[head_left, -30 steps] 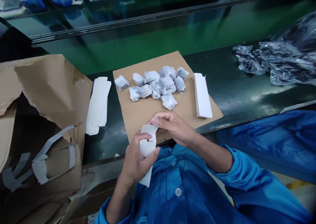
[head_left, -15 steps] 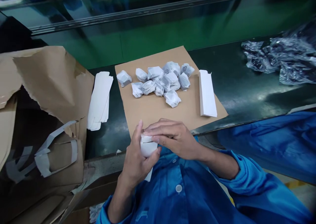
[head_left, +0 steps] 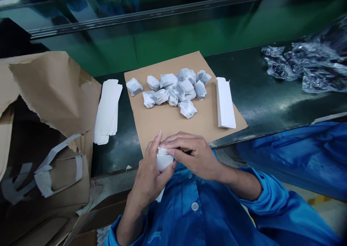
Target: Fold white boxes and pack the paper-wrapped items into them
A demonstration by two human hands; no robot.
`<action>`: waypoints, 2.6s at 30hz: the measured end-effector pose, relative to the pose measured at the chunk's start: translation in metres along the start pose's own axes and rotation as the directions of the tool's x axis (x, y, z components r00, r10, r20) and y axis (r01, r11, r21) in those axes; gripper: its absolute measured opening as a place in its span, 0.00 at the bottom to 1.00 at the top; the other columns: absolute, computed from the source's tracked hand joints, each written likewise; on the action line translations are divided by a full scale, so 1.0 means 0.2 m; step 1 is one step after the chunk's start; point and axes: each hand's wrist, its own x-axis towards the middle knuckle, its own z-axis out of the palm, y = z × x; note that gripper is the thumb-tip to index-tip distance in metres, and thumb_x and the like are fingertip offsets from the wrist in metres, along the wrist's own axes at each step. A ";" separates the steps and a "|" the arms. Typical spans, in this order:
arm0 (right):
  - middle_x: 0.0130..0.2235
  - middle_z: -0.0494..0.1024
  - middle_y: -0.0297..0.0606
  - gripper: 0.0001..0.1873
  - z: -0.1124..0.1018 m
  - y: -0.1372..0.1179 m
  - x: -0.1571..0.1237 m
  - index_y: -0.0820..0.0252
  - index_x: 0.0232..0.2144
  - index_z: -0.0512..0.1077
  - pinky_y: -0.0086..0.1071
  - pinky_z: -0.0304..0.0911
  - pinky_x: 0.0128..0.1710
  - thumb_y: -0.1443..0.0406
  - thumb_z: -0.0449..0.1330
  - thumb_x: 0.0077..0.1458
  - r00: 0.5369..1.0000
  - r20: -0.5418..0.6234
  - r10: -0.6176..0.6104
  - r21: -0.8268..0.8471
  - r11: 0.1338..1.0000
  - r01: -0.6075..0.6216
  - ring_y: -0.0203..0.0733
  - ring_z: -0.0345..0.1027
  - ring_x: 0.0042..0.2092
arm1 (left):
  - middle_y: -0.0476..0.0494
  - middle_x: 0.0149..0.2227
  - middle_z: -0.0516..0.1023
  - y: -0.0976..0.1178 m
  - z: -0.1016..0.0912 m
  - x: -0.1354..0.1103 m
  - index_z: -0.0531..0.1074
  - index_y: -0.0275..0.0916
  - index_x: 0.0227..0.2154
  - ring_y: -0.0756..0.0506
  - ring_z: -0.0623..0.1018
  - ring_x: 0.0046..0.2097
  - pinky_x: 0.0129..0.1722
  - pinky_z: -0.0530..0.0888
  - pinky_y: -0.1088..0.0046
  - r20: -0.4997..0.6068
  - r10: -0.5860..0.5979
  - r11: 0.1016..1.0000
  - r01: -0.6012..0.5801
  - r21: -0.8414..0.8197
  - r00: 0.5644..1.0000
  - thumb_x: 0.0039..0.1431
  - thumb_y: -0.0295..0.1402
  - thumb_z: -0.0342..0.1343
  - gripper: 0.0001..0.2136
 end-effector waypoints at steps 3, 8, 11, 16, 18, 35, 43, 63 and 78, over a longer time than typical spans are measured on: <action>0.44 0.83 0.40 0.11 0.01 0.00 -0.01 0.59 0.43 0.80 0.35 0.72 0.48 0.70 0.59 0.62 0.996 0.006 -0.086 -0.065 0.994 0.086 0.39 0.77 0.47 | 0.32 0.57 0.72 0.00 -0.01 0.00 0.44 0.46 0.69 0.40 0.80 0.49 0.35 0.78 0.68 0.006 -0.012 1.000 0.012 0.009 1.000 0.65 0.40 0.55 0.35; 0.50 0.81 0.44 0.14 0.06 0.03 -0.05 0.61 0.50 0.75 0.37 0.71 0.48 0.68 0.58 0.63 0.959 0.045 -0.281 -0.256 0.924 0.283 0.42 0.75 0.50 | 0.32 0.61 0.69 -0.01 0.00 -0.03 0.45 0.46 0.68 0.38 0.77 0.56 0.45 0.78 0.62 -0.038 -0.065 0.998 0.065 0.002 0.997 0.65 0.38 0.54 0.34; 0.48 0.81 0.46 0.13 0.12 0.10 -0.06 0.64 0.49 0.75 0.37 0.72 0.44 0.69 0.58 0.63 0.926 -0.020 -0.377 -0.386 0.857 0.341 0.42 0.76 0.45 | 0.33 0.63 0.67 -0.04 0.03 -0.05 0.46 0.47 0.68 0.37 0.75 0.58 0.49 0.77 0.58 -0.012 -0.169 0.984 0.168 -0.065 0.986 0.65 0.38 0.54 0.33; 0.47 0.81 0.45 0.12 0.17 0.17 -0.01 0.62 0.46 0.75 0.37 0.72 0.43 0.69 0.53 0.65 0.908 0.128 -0.398 -0.466 0.784 0.409 0.42 0.75 0.44 | 0.34 0.68 0.58 -0.09 0.05 -0.05 0.49 0.46 0.67 0.36 0.67 0.65 0.58 0.71 0.52 -0.006 -0.314 0.930 0.306 -0.204 0.949 0.64 0.42 0.54 0.31; 0.47 0.82 0.44 0.13 0.16 0.16 0.03 0.62 0.43 0.76 0.37 0.72 0.43 0.69 0.51 0.66 0.900 0.240 -0.363 -0.490 0.755 0.435 0.42 0.75 0.43 | 0.33 0.68 0.59 -0.10 0.04 -0.05 0.51 0.44 0.66 0.36 0.66 0.66 0.60 0.69 0.51 -0.014 -0.343 0.905 0.327 -0.273 0.939 0.63 0.43 0.55 0.31; 0.51 0.78 0.46 0.20 0.09 0.09 0.78 0.63 0.53 0.73 0.43 0.60 0.54 0.60 0.62 0.61 0.898 0.427 -0.102 -0.607 0.704 0.368 0.51 0.69 0.53 | 0.36 0.63 0.65 -0.35 -0.01 0.17 0.66 0.40 0.56 0.40 0.62 0.67 0.68 0.56 0.57 -0.620 -0.486 0.847 0.155 -0.509 0.616 0.56 0.32 0.58 0.24; 0.50 0.80 0.44 0.18 -0.19 0.19 0.11 0.60 0.52 0.75 0.43 0.66 0.50 0.61 0.52 0.67 0.998 0.030 0.054 -0.642 0.767 -0.022 0.48 0.72 0.48 | 0.38 0.61 0.71 -0.31 -0.14 0.10 0.66 0.49 0.60 0.34 0.69 0.63 0.64 0.60 0.47 0.233 0.323 0.879 -0.382 0.285 0.917 0.61 0.41 0.59 0.24; 0.49 0.77 0.46 0.20 -0.23 0.12 -0.11 0.63 0.53 0.69 0.41 0.70 0.50 0.69 0.61 0.58 0.991 0.099 0.090 -0.606 0.795 -0.012 0.48 0.72 0.50 | 0.40 0.63 0.66 -0.22 -0.08 0.12 0.73 0.57 0.52 0.36 0.68 0.59 0.49 0.65 0.55 0.350 0.344 0.820 -0.460 0.341 0.871 0.58 0.18 0.47 0.27; 0.49 0.77 0.50 0.20 0.06 0.21 -0.16 0.66 0.59 0.60 0.41 0.73 0.46 0.72 0.51 0.65 0.985 0.119 -0.129 -0.711 0.681 0.175 0.47 0.73 0.48 | 0.38 0.59 0.69 -0.26 -0.11 0.12 0.72 0.57 0.54 0.37 0.71 0.56 0.44 0.64 0.58 0.322 0.455 0.747 -0.553 0.369 0.830 0.59 0.16 0.49 0.29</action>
